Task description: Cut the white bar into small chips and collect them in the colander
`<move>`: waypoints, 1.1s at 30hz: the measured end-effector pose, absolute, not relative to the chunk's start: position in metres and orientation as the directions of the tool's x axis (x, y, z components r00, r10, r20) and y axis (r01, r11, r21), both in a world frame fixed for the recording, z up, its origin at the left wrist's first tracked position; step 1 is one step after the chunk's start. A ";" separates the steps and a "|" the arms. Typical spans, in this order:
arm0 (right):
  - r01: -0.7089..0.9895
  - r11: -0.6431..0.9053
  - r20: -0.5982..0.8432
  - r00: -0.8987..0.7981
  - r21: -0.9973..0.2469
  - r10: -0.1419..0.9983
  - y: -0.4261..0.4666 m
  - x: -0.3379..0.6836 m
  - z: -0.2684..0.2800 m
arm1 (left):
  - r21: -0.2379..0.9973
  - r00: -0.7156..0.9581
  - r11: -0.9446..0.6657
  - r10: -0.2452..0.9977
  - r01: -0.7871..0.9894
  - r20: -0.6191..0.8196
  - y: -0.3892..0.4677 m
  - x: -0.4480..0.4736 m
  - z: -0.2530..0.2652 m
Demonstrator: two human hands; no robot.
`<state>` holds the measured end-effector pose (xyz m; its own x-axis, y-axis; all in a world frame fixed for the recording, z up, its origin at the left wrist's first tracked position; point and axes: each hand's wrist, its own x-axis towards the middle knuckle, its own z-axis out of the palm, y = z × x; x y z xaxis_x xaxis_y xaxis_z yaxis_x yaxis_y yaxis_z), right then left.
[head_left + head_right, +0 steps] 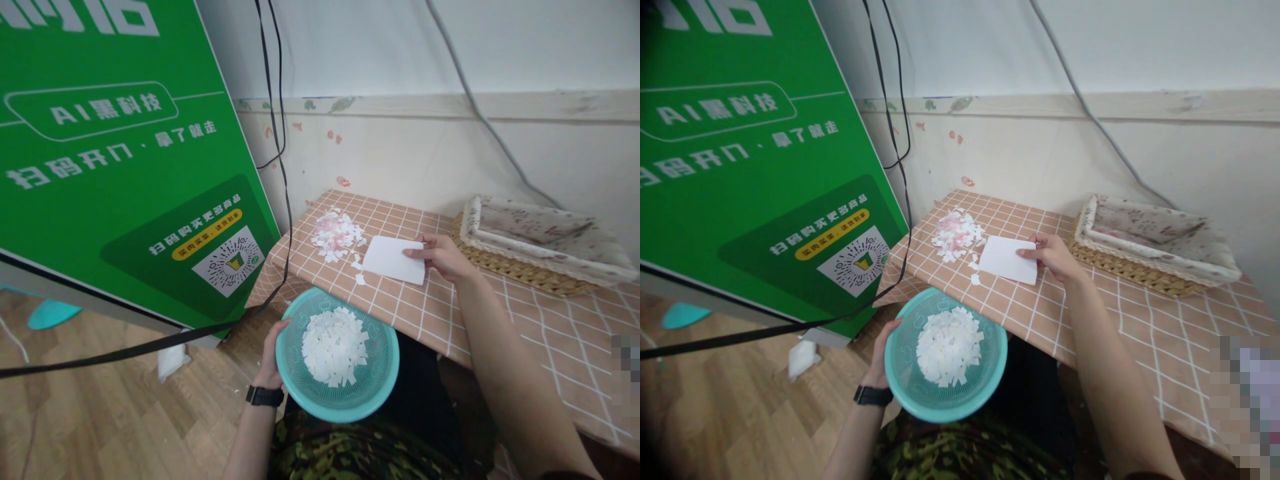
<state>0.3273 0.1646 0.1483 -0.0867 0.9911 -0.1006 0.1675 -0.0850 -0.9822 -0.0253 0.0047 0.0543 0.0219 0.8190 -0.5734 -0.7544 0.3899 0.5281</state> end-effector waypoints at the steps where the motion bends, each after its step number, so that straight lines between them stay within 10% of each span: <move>1: 0.160 -0.080 -0.096 -0.091 -0.984 0.991 0.164 0.326 0.148 | 0.530 0.018 0.388 0.819 -0.754 -0.573 0.005 -0.025 0.054; 33: 0.218 -0.128 -0.173 -0.203 -0.968 0.964 0.164 0.332 0.149 | 0.540 0.033 0.406 0.820 -0.737 -0.571 0.005 -0.027 0.049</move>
<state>0.3322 0.1637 0.1490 -0.2025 0.9639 -0.1727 0.2177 -0.1276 -0.9676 -0.0271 0.0050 0.0489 0.0331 0.8200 -0.5714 -0.7374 0.4060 0.5398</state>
